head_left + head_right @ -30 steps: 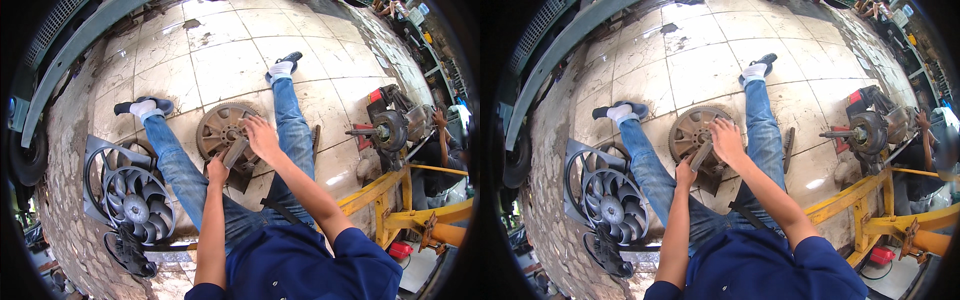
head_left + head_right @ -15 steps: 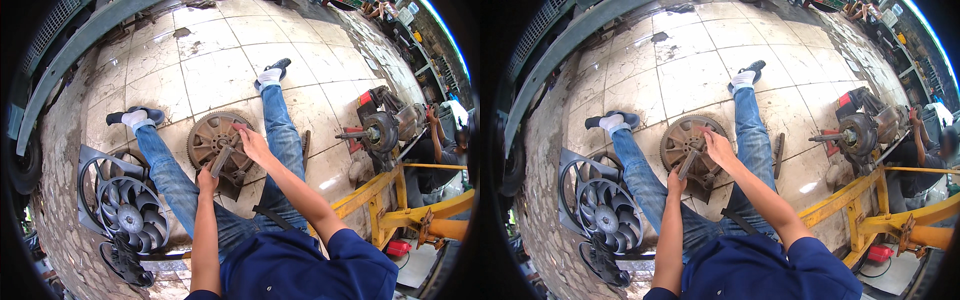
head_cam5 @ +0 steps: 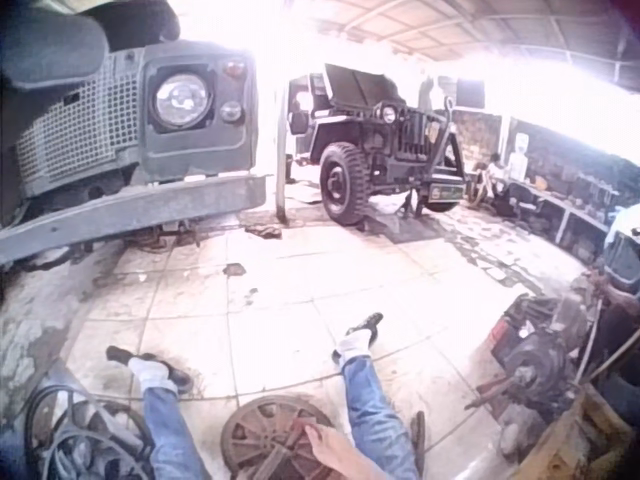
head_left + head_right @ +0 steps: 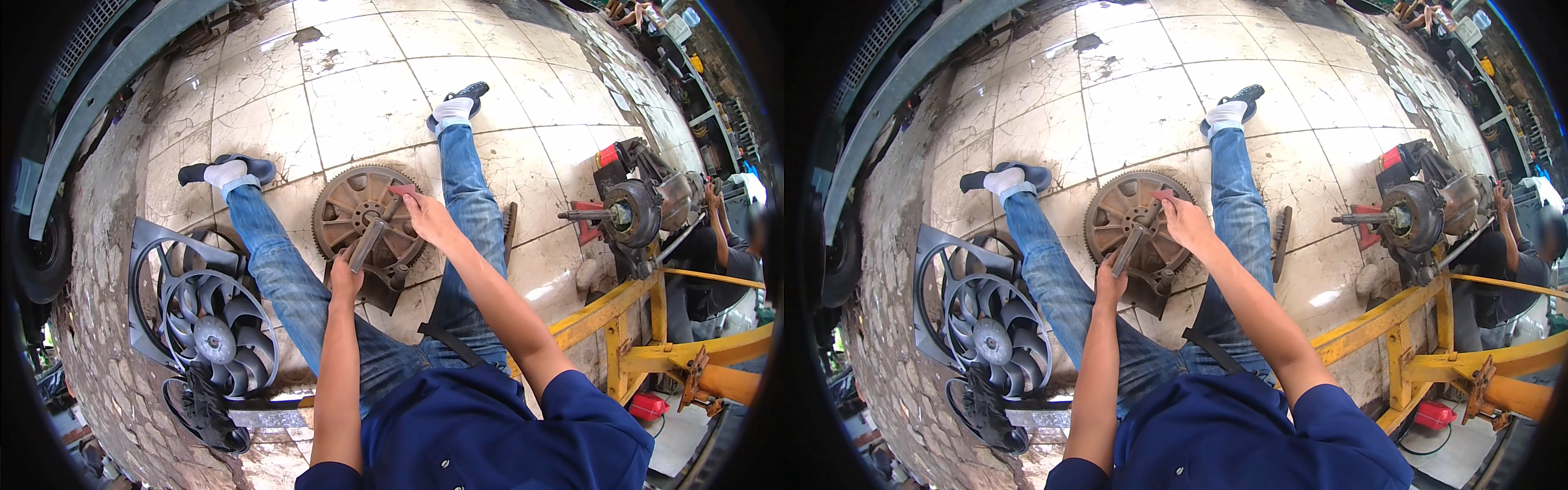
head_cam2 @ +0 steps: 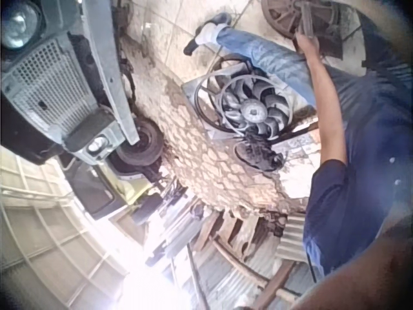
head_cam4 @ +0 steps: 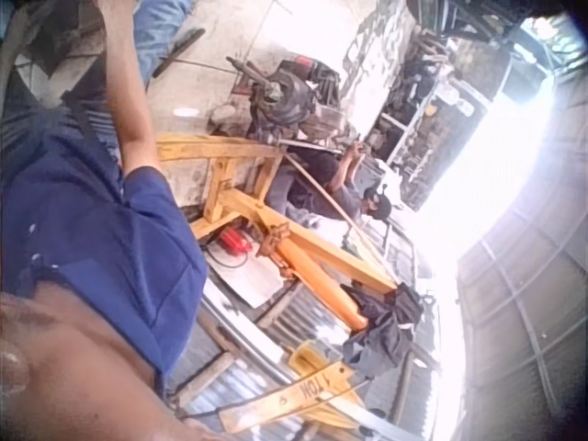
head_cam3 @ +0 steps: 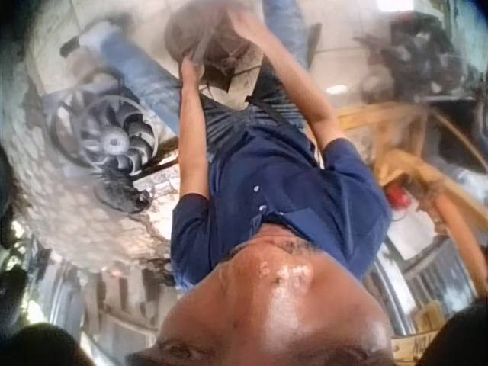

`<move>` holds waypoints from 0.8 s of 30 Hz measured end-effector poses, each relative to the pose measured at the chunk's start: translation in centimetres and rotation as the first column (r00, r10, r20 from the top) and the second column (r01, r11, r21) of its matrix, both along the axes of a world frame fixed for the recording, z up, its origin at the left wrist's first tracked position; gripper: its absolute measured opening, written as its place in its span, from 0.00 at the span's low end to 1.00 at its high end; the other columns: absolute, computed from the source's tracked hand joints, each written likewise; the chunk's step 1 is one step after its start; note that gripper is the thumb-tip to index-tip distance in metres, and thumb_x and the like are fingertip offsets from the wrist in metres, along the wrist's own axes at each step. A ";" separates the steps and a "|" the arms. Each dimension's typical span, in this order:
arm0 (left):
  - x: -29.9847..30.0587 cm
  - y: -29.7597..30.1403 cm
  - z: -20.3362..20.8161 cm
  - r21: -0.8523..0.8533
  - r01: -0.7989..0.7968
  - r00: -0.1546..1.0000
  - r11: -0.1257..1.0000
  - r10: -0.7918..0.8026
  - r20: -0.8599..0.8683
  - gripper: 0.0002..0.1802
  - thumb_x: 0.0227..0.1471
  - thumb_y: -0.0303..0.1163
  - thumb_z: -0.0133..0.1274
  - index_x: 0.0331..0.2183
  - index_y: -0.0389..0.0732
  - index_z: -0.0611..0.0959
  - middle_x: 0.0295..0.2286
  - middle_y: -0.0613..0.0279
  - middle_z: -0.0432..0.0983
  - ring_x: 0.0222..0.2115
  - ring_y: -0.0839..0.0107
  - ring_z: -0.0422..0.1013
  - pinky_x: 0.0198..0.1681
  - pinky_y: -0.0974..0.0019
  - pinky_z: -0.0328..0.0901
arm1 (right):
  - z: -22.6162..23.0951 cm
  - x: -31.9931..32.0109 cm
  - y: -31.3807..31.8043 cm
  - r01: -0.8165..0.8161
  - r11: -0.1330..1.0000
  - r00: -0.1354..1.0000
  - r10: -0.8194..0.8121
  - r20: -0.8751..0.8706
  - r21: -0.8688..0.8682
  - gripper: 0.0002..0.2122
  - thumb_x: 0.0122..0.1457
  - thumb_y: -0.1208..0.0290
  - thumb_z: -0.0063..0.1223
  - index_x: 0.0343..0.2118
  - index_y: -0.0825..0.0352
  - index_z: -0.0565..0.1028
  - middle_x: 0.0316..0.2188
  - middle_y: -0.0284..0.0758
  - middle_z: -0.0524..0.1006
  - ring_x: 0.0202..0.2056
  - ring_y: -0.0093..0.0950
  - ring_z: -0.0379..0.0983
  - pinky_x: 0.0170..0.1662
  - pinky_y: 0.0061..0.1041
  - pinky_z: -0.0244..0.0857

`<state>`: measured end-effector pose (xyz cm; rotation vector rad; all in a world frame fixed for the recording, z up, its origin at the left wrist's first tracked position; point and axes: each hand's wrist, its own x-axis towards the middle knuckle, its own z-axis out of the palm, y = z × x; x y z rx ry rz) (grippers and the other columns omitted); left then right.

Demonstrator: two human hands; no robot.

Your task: The person sits on the floor and scrubs a large metal gear with a sanding block, focusing on the teeth and central hub. A fan blade and other tools are visible nearby.

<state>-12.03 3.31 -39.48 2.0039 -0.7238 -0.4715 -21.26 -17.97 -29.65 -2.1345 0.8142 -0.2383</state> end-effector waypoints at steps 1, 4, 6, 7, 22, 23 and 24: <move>0.0 0.3 -0.1 -0.009 -0.004 1.000 1.000 0.004 -0.001 0.19 0.54 0.27 0.56 0.50 0.41 0.80 0.41 0.49 0.78 0.44 0.50 0.74 0.48 0.61 0.67 | 1.1 0.1 0.3 -0.012 1.000 1.000 0.012 -0.024 0.028 0.17 0.70 0.60 0.36 0.56 0.57 0.73 0.18 0.42 0.71 0.21 0.34 0.70 0.30 0.33 0.64; 0.0 0.4 -0.5 -0.022 -0.003 1.000 1.000 0.003 -0.016 0.19 0.55 0.26 0.55 0.50 0.41 0.80 0.42 0.49 0.78 0.44 0.51 0.75 0.48 0.61 0.66 | 3.9 0.4 0.9 -0.017 0.999 0.997 0.020 -0.074 0.042 0.18 0.69 0.60 0.36 0.53 0.60 0.75 0.26 0.48 0.75 0.30 0.44 0.73 0.37 0.40 0.66; 0.1 0.0 -0.5 -0.018 -0.010 0.999 1.000 0.010 -0.037 0.19 0.55 0.26 0.55 0.50 0.40 0.80 0.42 0.50 0.78 0.44 0.52 0.75 0.48 0.62 0.66 | 4.0 0.9 0.9 0.013 1.000 0.997 -0.015 -0.076 -0.026 0.19 0.68 0.59 0.35 0.48 0.62 0.77 0.36 0.53 0.79 0.41 0.53 0.75 0.45 0.48 0.68; 0.2 -0.1 -0.5 -0.015 -0.014 0.999 1.000 0.013 -0.048 0.19 0.55 0.26 0.55 0.50 0.40 0.80 0.42 0.50 0.78 0.44 0.52 0.75 0.49 0.62 0.66 | 4.1 0.9 0.8 -0.007 0.999 0.991 0.002 -0.136 -0.033 0.19 0.68 0.59 0.36 0.48 0.62 0.77 0.36 0.53 0.79 0.41 0.53 0.75 0.46 0.48 0.68; 0.3 -0.3 -0.4 -0.091 -0.008 0.994 0.996 -0.001 -0.105 0.26 0.48 0.17 0.50 0.51 0.43 0.80 0.43 0.47 0.77 0.46 0.49 0.74 0.50 0.60 0.66 | 2.6 2.4 -0.3 -0.055 0.994 0.963 0.028 -0.268 -0.092 0.21 0.67 0.57 0.38 0.39 0.69 0.79 0.34 0.53 0.79 0.41 0.52 0.76 0.44 0.48 0.69; 0.3 -0.2 -0.6 -0.073 -0.023 0.994 0.997 0.015 -0.110 0.26 0.49 0.17 0.50 0.51 0.43 0.80 0.43 0.47 0.77 0.46 0.49 0.74 0.50 0.60 0.66 | 2.8 2.4 -0.4 -0.071 0.993 0.954 0.041 -0.298 -0.091 0.20 0.67 0.57 0.38 0.39 0.69 0.79 0.34 0.52 0.80 0.40 0.52 0.76 0.44 0.48 0.69; 0.3 -0.2 -0.9 -0.056 -0.037 0.993 0.998 0.031 -0.114 0.26 0.49 0.18 0.50 0.51 0.42 0.80 0.43 0.47 0.77 0.46 0.49 0.74 0.50 0.60 0.66 | 2.9 2.4 -0.6 -0.087 0.992 0.944 0.053 -0.327 -0.090 0.20 0.67 0.57 0.38 0.39 0.68 0.79 0.34 0.52 0.80 0.40 0.52 0.76 0.44 0.48 0.69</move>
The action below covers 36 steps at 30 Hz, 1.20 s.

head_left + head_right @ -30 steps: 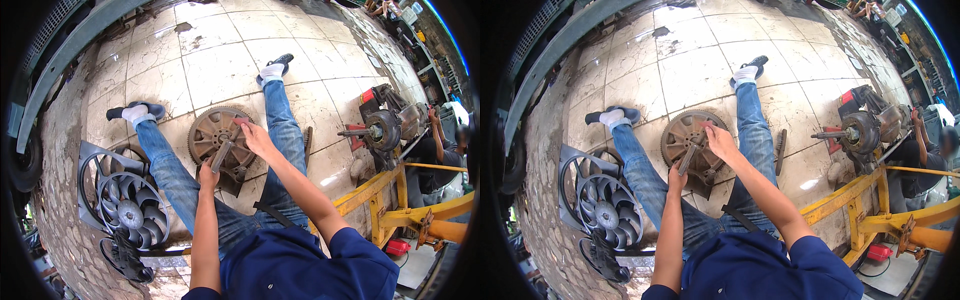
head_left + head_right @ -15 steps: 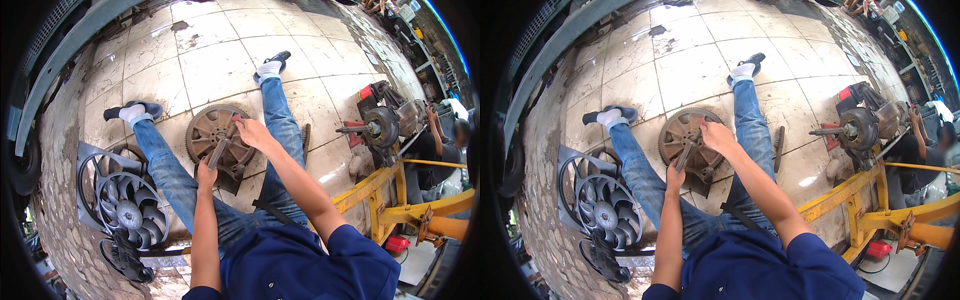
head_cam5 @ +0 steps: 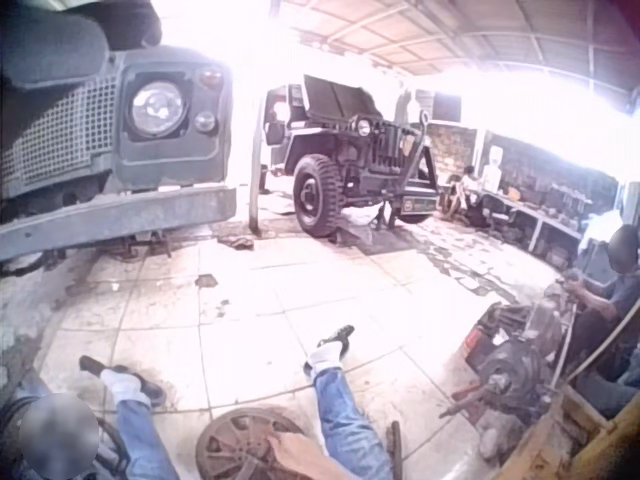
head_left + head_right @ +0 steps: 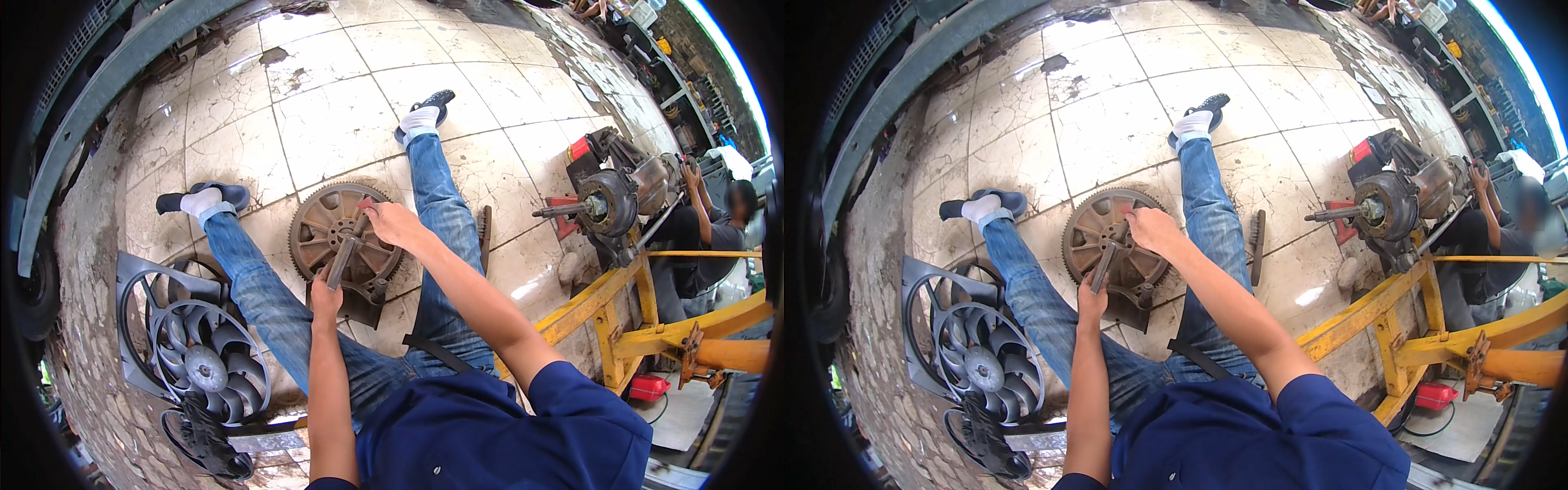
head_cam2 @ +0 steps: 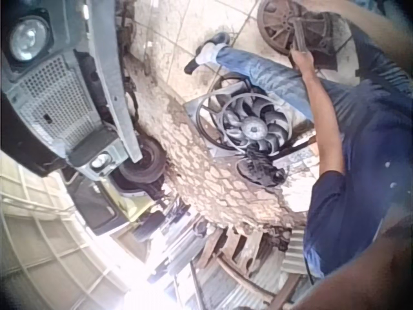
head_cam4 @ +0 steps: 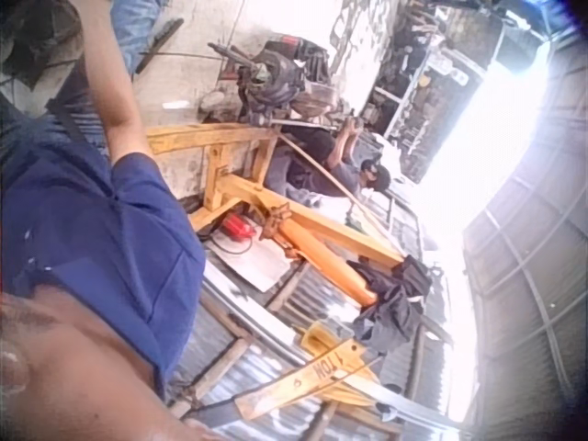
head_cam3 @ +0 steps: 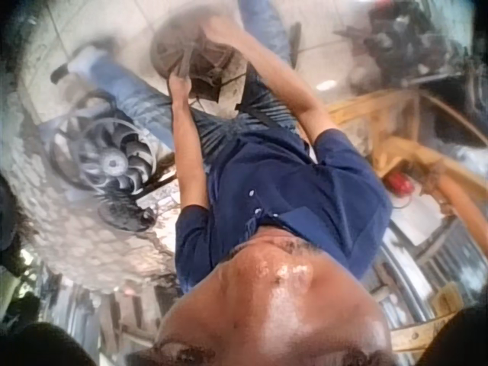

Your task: The person sits on the floor and scrubs a large metal gear with a sanding block, focusing on the teeth and central hub. A fan blade and other tools are visible nearby.

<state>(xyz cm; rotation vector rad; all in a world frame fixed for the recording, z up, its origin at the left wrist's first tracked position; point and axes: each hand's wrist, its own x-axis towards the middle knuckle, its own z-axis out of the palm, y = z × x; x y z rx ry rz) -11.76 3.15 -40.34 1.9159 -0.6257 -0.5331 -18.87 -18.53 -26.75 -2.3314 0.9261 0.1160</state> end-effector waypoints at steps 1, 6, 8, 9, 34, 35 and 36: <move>0.0 0.1 -0.2 0.017 -0.014 1.000 1.000 0.014 -0.004 0.26 0.49 0.18 0.50 0.51 0.42 0.80 0.43 0.47 0.77 0.46 0.49 0.74 0.50 0.60 0.66 | 0.1 -0.1 -0.1 -0.003 1.000 1.000 0.003 0.009 0.019 0.20 0.67 0.58 0.38 0.39 0.68 0.79 0.34 0.52 0.80 0.40 0.52 0.76 0.44 0.48 0.69; 0.1 -0.1 -0.1 0.092 -0.001 1.000 0.996 -0.001 0.026 0.26 0.49 0.19 0.52 0.52 0.44 0.80 0.43 0.46 0.77 0.46 0.48 0.73 0.50 0.58 0.66 | 1.1 -0.6 0.4 -0.012 1.000 0.989 0.009 0.149 0.018 0.19 0.66 0.59 0.39 0.39 0.69 0.79 0.34 0.54 0.79 0.40 0.52 0.76 0.45 0.49 0.68; 0.1 -0.1 -0.3 0.107 -0.008 0.999 0.994 0.003 0.046 0.26 0.49 0.20 0.52 0.52 0.45 0.80 0.43 0.45 0.77 0.46 0.47 0.73 0.50 0.56 0.67 | 0.8 -0.4 -0.3 -0.047 0.998 0.995 0.043 0.090 0.040 0.19 0.66 0.59 0.39 0.40 0.69 0.79 0.34 0.54 0.79 0.41 0.52 0.75 0.45 0.49 0.68; 0.0 -0.1 -0.3 0.106 -0.008 0.999 0.994 0.003 0.047 0.26 0.49 0.20 0.52 0.52 0.45 0.80 0.43 0.45 0.77 0.46 0.47 0.73 0.49 0.56 0.67 | 0.7 -0.2 -0.7 -0.065 0.997 0.996 0.062 0.062 0.052 0.19 0.66 0.59 0.39 0.40 0.69 0.79 0.35 0.54 0.79 0.41 0.52 0.75 0.46 0.48 0.68; -0.5 -0.1 1.6 0.082 0.012 0.995 0.997 -0.020 0.096 0.28 0.48 0.20 0.51 0.53 0.50 0.80 0.44 0.48 0.76 0.45 0.49 0.73 0.49 0.57 0.67 | 2.1 -0.6 -1.5 -0.095 0.983 0.995 0.100 -0.025 0.157 0.19 0.70 0.58 0.36 0.52 0.61 0.76 0.30 0.51 0.78 0.36 0.48 0.75 0.41 0.41 0.67; -0.5 0.0 1.3 0.064 0.018 0.993 0.998 -0.025 0.111 0.28 0.48 0.20 0.51 0.52 0.50 0.80 0.44 0.48 0.76 0.45 0.49 0.74 0.49 0.57 0.67 | 2.4 -0.6 -1.0 -0.092 0.983 0.995 0.096 -0.019 0.158 0.19 0.70 0.58 0.36 0.52 0.61 0.76 0.29 0.51 0.78 0.35 0.47 0.75 0.41 0.40 0.67; -0.5 0.3 1.0 0.047 0.024 0.992 0.999 -0.030 0.126 0.28 0.48 0.21 0.52 0.52 0.50 0.80 0.44 0.48 0.76 0.45 0.49 0.74 0.49 0.57 0.67 | 2.7 -0.7 -0.7 -0.082 0.977 0.997 0.080 0.020 0.195 0.18 0.70 0.58 0.35 0.52 0.60 0.75 0.29 0.50 0.78 0.34 0.46 0.75 0.41 0.40 0.67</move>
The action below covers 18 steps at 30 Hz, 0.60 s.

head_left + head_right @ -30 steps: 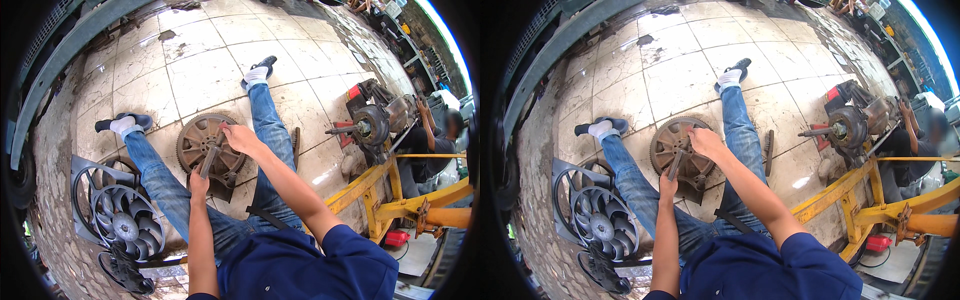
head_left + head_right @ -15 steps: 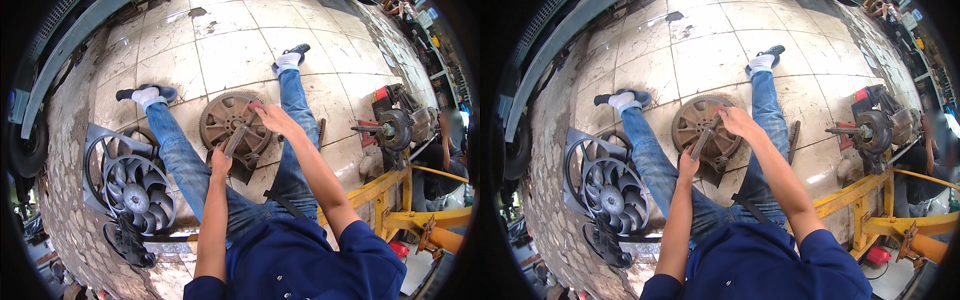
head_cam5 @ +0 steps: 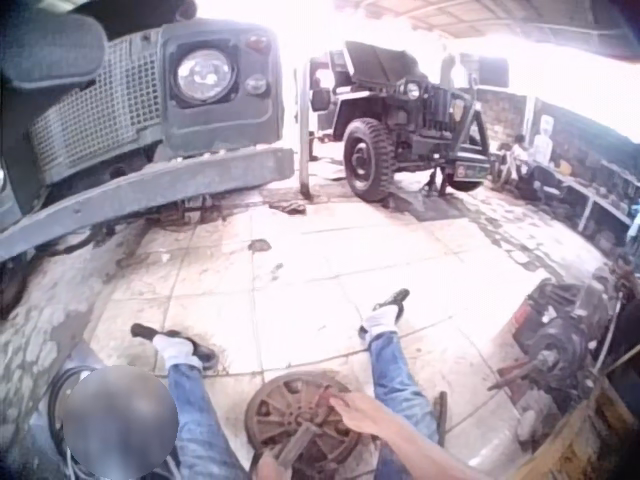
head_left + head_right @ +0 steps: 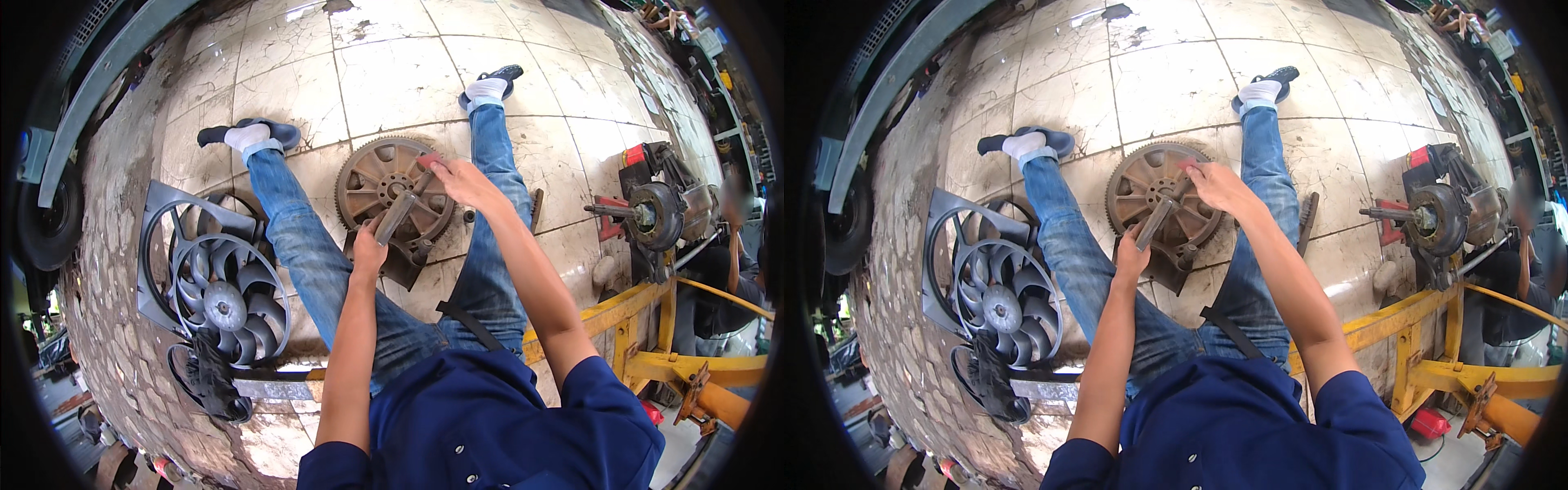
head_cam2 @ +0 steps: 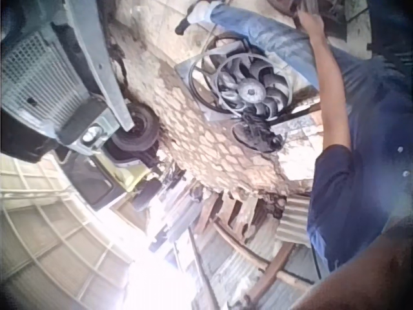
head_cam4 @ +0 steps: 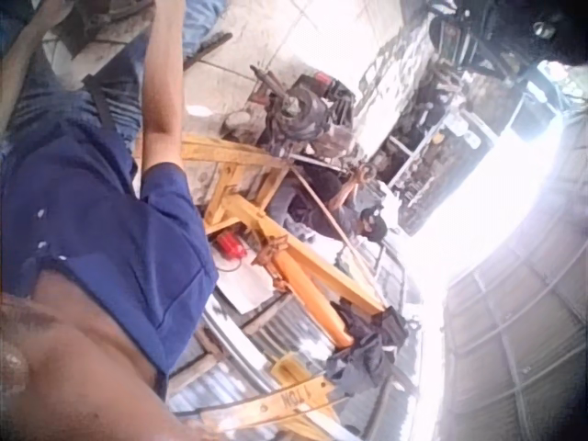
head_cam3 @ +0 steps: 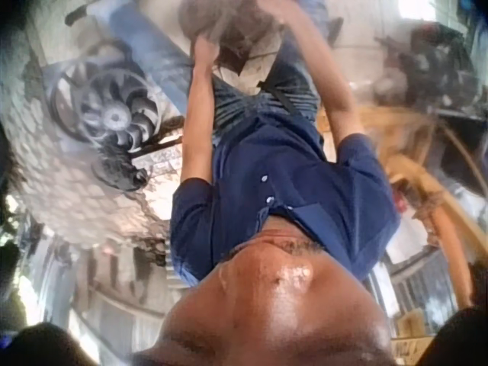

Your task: The person sits on the floor and scrubs a large metal gear with a sanding block, focusing on the teeth and central hub. A fan blade and other tools are visible nearby.

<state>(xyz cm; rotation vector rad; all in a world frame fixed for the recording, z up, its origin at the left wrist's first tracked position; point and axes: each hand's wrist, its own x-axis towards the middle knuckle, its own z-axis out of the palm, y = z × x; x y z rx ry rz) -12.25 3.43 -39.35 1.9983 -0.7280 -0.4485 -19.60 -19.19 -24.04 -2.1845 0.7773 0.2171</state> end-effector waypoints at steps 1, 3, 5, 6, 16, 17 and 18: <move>0.0 0.3 -0.3 0.007 -0.012 1.000 1.000 0.012 -0.002 0.28 0.48 0.21 0.52 0.52 0.50 0.80 0.44 0.48 0.76 0.44 0.49 0.74 0.48 0.57 0.67 | 0.3 -0.1 0.3 0.015 0.999 0.999 -0.017 0.034 0.041 0.18 0.70 0.58 0.35 0.53 0.59 0.75 0.28 0.50 0.77 0.34 0.45 0.75 0.40 0.39 0.67; -0.1 -0.2 0.3 0.010 -0.009 1.000 1.000 0.009 -0.001 0.27 0.49 0.21 0.52 0.52 0.50 0.80 0.44 0.48 0.76 0.44 0.49 0.74 0.48 0.56 0.68 | 0.0 -0.7 0.1 0.041 0.998 0.997 -0.045 0.070 0.053 0.18 0.70 0.59 0.36 0.53 0.60 0.75 0.25 0.47 0.75 0.30 0.40 0.73 0.38 0.37 0.65; -0.5 -0.4 0.7 0.053 -0.021 1.000 0.998 0.022 -0.022 0.27 0.47 0.19 0.53 0.51 0.45 0.79 0.43 0.47 0.77 0.45 0.48 0.73 0.49 0.57 0.67 | -1.3 -0.7 0.0 0.027 1.000 0.997 -0.027 0.075 0.005 0.19 0.70 0.60 0.38 0.53 0.65 0.75 0.20 0.41 0.72 0.25 0.30 0.67 0.32 0.33 0.63; -0.4 -0.3 0.8 0.075 -0.031 0.999 0.997 0.033 -0.029 0.27 0.47 0.18 0.53 0.51 0.43 0.79 0.43 0.47 0.77 0.45 0.47 0.72 0.49 0.58 0.67 | -1.3 -0.7 -0.1 0.041 0.999 0.994 -0.042 0.098 0.020 0.18 0.70 0.60 0.38 0.53 0.64 0.75 0.20 0.40 0.72 0.25 0.29 0.68 0.33 0.33 0.63; -0.2 -0.4 0.9 0.058 -0.025 1.000 0.998 0.026 -0.016 0.25 0.47 0.20 0.53 0.50 0.42 0.80 0.41 0.47 0.77 0.44 0.46 0.73 0.48 0.55 0.67 | -0.5 -0.7 0.6 0.055 0.998 0.986 -0.057 0.160 0.014 0.19 0.70 0.58 0.38 0.55 0.62 0.74 0.23 0.41 0.74 0.27 0.30 0.70 0.36 0.33 0.65; -0.3 -0.4 1.0 0.049 -0.017 1.000 0.999 0.018 -0.002 0.25 0.47 0.20 0.53 0.50 0.43 0.80 0.41 0.47 0.77 0.44 0.46 0.73 0.48 0.55 0.67 | -0.7 -1.0 0.6 0.054 0.998 0.968 -0.058 0.242 0.020 0.19 0.70 0.58 0.38 0.55 0.62 0.74 0.22 0.41 0.73 0.27 0.31 0.70 0.36 0.33 0.65; -0.3 -0.5 1.2 0.040 -0.010 1.000 0.999 0.010 0.012 0.25 0.47 0.20 0.53 0.50 0.43 0.80 0.41 0.47 0.77 0.44 0.46 0.73 0.48 0.55 0.67 | -0.8 -1.1 0.7 0.056 0.998 0.970 -0.056 0.236 0.005 0.19 0.70 0.58 0.38 0.55 0.62 0.73 0.22 0.42 0.73 0.27 0.31 0.70 0.36 0.33 0.65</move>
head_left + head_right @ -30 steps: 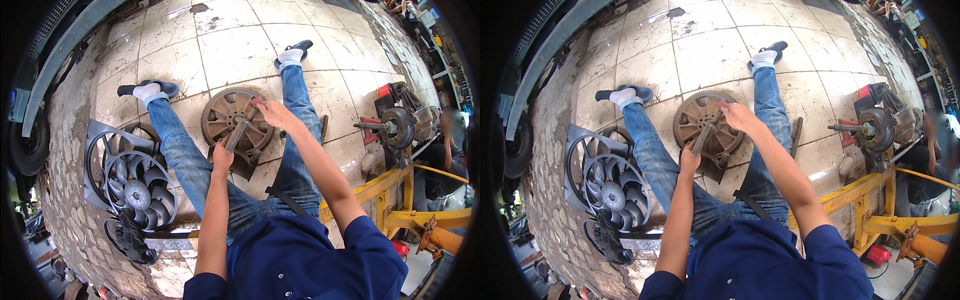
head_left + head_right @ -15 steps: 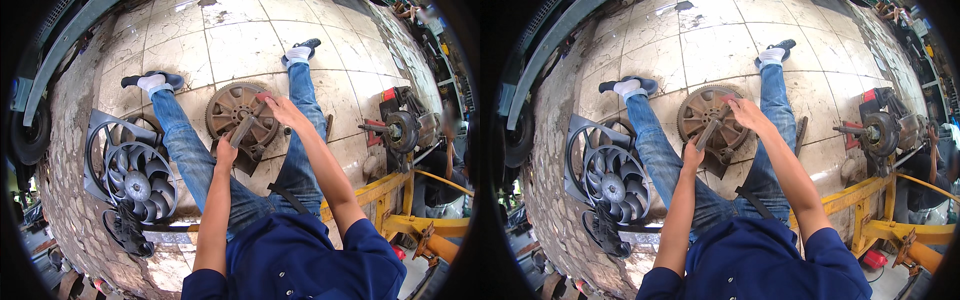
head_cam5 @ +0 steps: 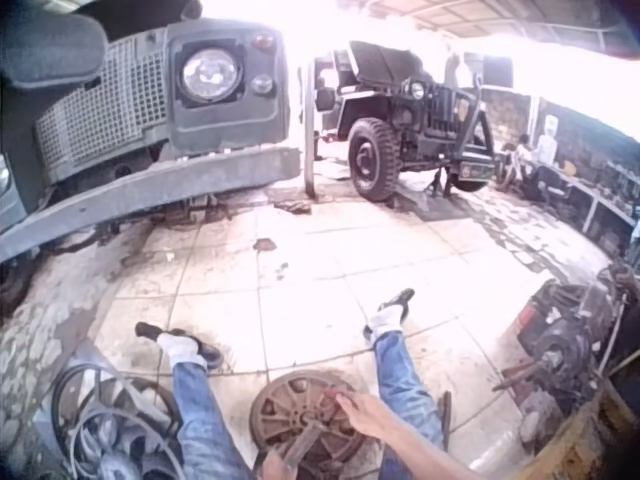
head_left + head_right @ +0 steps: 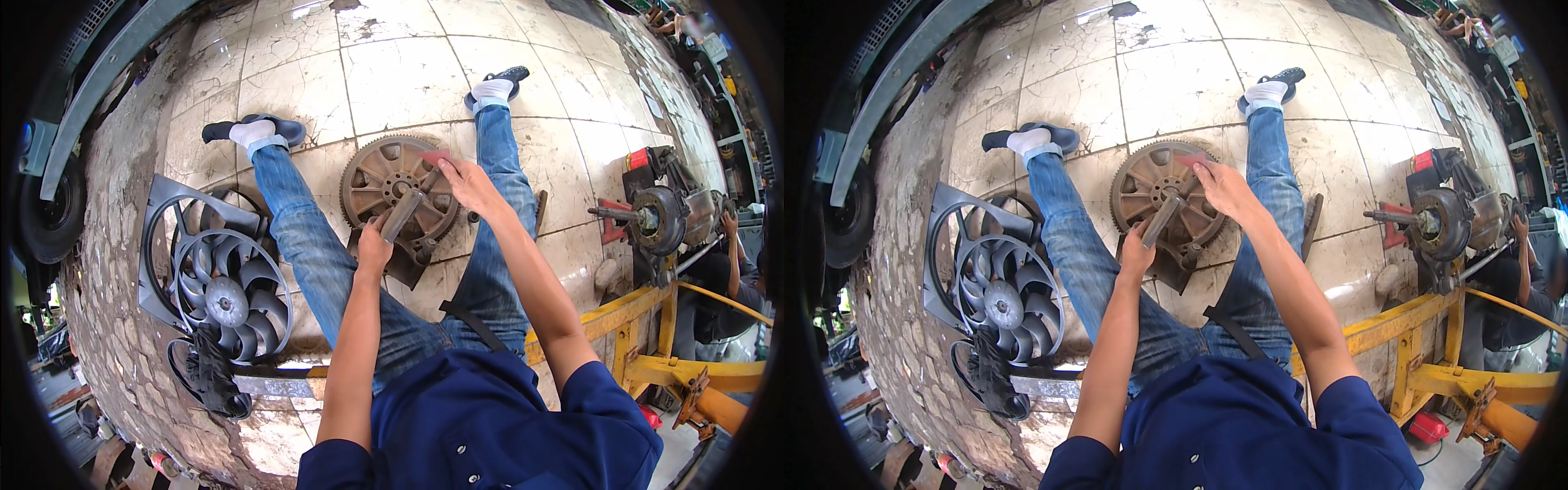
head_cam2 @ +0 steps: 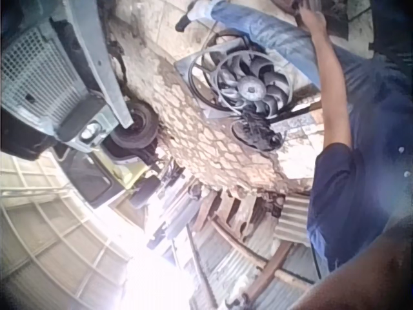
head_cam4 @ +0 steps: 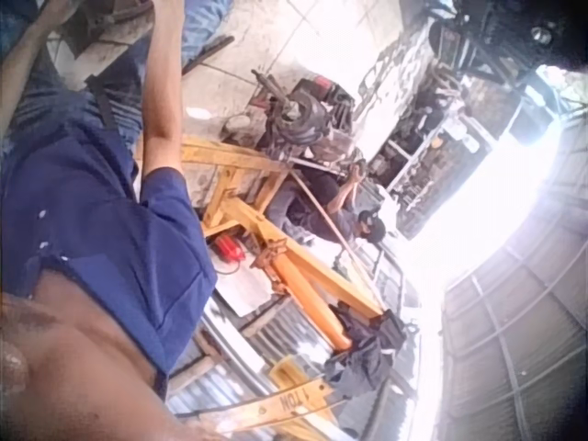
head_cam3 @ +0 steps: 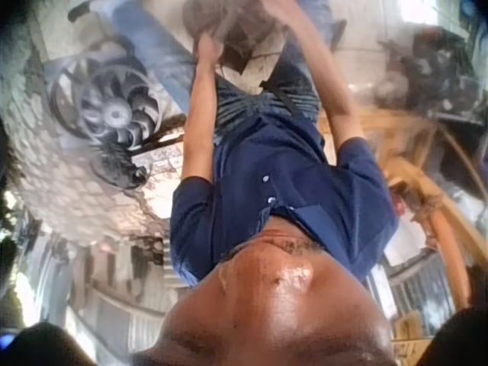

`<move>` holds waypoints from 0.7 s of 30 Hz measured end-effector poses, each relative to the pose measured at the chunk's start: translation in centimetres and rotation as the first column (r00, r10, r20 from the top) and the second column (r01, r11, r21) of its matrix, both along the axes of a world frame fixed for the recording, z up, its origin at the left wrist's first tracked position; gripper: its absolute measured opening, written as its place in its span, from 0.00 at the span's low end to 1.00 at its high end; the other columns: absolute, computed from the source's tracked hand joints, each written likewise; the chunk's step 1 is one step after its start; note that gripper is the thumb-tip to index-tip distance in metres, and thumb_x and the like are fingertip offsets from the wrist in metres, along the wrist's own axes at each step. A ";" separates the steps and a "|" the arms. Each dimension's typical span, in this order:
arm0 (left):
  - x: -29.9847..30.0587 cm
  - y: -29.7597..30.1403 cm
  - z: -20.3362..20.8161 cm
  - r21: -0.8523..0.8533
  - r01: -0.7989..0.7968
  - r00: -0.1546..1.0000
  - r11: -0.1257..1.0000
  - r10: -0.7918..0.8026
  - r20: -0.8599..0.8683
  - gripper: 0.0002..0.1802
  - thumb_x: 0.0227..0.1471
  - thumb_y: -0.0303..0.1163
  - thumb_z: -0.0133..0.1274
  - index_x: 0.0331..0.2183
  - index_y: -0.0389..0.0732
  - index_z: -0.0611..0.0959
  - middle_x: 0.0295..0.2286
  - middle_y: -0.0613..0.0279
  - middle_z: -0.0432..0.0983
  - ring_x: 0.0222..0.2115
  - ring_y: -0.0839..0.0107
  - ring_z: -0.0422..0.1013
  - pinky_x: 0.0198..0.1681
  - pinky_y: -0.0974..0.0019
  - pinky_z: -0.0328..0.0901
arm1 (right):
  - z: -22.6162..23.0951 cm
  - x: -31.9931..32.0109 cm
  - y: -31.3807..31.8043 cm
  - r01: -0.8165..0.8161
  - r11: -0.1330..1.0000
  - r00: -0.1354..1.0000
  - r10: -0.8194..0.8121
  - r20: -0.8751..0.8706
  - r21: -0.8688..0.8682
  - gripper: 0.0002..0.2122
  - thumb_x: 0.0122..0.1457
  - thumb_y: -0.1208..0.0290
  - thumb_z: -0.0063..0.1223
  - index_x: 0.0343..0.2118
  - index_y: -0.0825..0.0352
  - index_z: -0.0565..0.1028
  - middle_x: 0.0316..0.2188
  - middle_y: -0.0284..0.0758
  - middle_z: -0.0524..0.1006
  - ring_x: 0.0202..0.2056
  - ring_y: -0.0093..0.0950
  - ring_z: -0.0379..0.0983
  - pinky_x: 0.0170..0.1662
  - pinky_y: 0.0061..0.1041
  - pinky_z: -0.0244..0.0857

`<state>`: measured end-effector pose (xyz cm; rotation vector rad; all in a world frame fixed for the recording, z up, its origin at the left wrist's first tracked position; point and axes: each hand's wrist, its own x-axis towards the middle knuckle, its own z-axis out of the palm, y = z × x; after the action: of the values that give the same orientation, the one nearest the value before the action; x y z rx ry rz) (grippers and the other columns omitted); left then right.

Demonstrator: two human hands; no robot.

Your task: The person sits on the floor and scrubs a large metal gear with a sanding block, focusing on the teeth and central hub. A fan blade and other tools are visible nearby.

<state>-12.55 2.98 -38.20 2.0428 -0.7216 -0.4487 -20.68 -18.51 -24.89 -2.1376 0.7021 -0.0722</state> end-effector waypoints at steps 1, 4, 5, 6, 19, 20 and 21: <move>-0.1 0.0 0.0 0.017 0.000 1.000 1.000 0.000 0.001 0.25 0.47 0.20 0.53 0.50 0.43 0.80 0.41 0.47 0.77 0.44 0.46 0.73 0.47 0.55 0.67 | -0.2 -0.1 0.1 0.001 1.000 1.000 -0.001 -0.007 -0.014 0.19 0.70 0.58 0.38 0.55 0.62 0.73 0.22 0.42 0.73 0.26 0.31 0.70 0.36 0.33 0.65; 0.2 0.0 -0.3 0.036 0.000 1.000 0.999 0.000 0.010 0.26 0.47 0.20 0.53 0.51 0.44 0.79 0.41 0.47 0.76 0.43 0.47 0.73 0.47 0.55 0.67 | -0.1 -0.1 0.2 0.014 1.000 0.999 -0.015 -0.037 -0.023 0.20 0.70 0.58 0.37 0.55 0.62 0.73 0.21 0.42 0.72 0.26 0.32 0.69 0.36 0.33 0.64; 0.1 0.1 -0.3 0.030 0.010 1.000 1.000 -0.010 0.006 0.26 0.47 0.20 0.53 0.51 0.44 0.79 0.41 0.47 0.76 0.43 0.47 0.73 0.47 0.55 0.67 | -0.2 -0.4 0.2 0.024 1.000 0.998 -0.024 -0.054 -0.016 0.20 0.70 0.58 0.36 0.55 0.62 0.73 0.21 0.42 0.71 0.26 0.32 0.69 0.36 0.33 0.64; 0.0 0.0 -0.2 0.023 0.020 1.000 1.000 -0.020 0.002 0.26 0.47 0.20 0.53 0.51 0.44 0.79 0.41 0.47 0.76 0.43 0.47 0.73 0.47 0.55 0.67 | -0.8 -0.5 -0.2 0.036 0.999 0.999 -0.035 -0.031 0.019 0.19 0.70 0.58 0.37 0.55 0.63 0.73 0.21 0.41 0.72 0.27 0.31 0.69 0.36 0.32 0.64; 0.1 0.4 -1.4 0.044 0.009 1.000 0.999 -0.010 0.014 0.26 0.50 0.26 0.56 0.52 0.51 0.80 0.42 0.48 0.77 0.43 0.49 0.74 0.46 0.56 0.68 | -0.8 -0.7 0.2 0.027 0.995 0.999 -0.030 0.029 0.101 0.17 0.71 0.65 0.37 0.56 0.63 0.73 0.27 0.31 0.74 0.29 0.22 0.63 0.37 0.23 0.62; -0.2 0.4 -1.2 0.052 0.002 1.000 0.999 -0.003 0.028 0.26 0.50 0.26 0.57 0.52 0.51 0.80 0.42 0.48 0.77 0.43 0.49 0.74 0.46 0.56 0.68 | 0.5 -0.7 0.5 0.039 0.994 0.999 -0.036 -0.030 0.106 0.16 0.71 0.65 0.37 0.56 0.63 0.73 0.27 0.31 0.74 0.28 0.21 0.63 0.37 0.23 0.62; -0.3 0.3 -1.0 0.060 -0.006 0.999 0.998 0.004 0.042 0.26 0.50 0.26 0.57 0.52 0.51 0.80 0.42 0.48 0.77 0.43 0.49 0.74 0.46 0.56 0.68 | 0.1 -0.8 0.3 0.051 0.993 0.999 -0.051 0.000 0.111 0.16 0.71 0.65 0.37 0.56 0.62 0.73 0.27 0.31 0.74 0.28 0.20 0.63 0.37 0.22 0.62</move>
<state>-12.85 3.27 -39.16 2.1158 -0.7362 -0.4302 -21.46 -18.25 -24.82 -2.0137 0.7423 -0.0621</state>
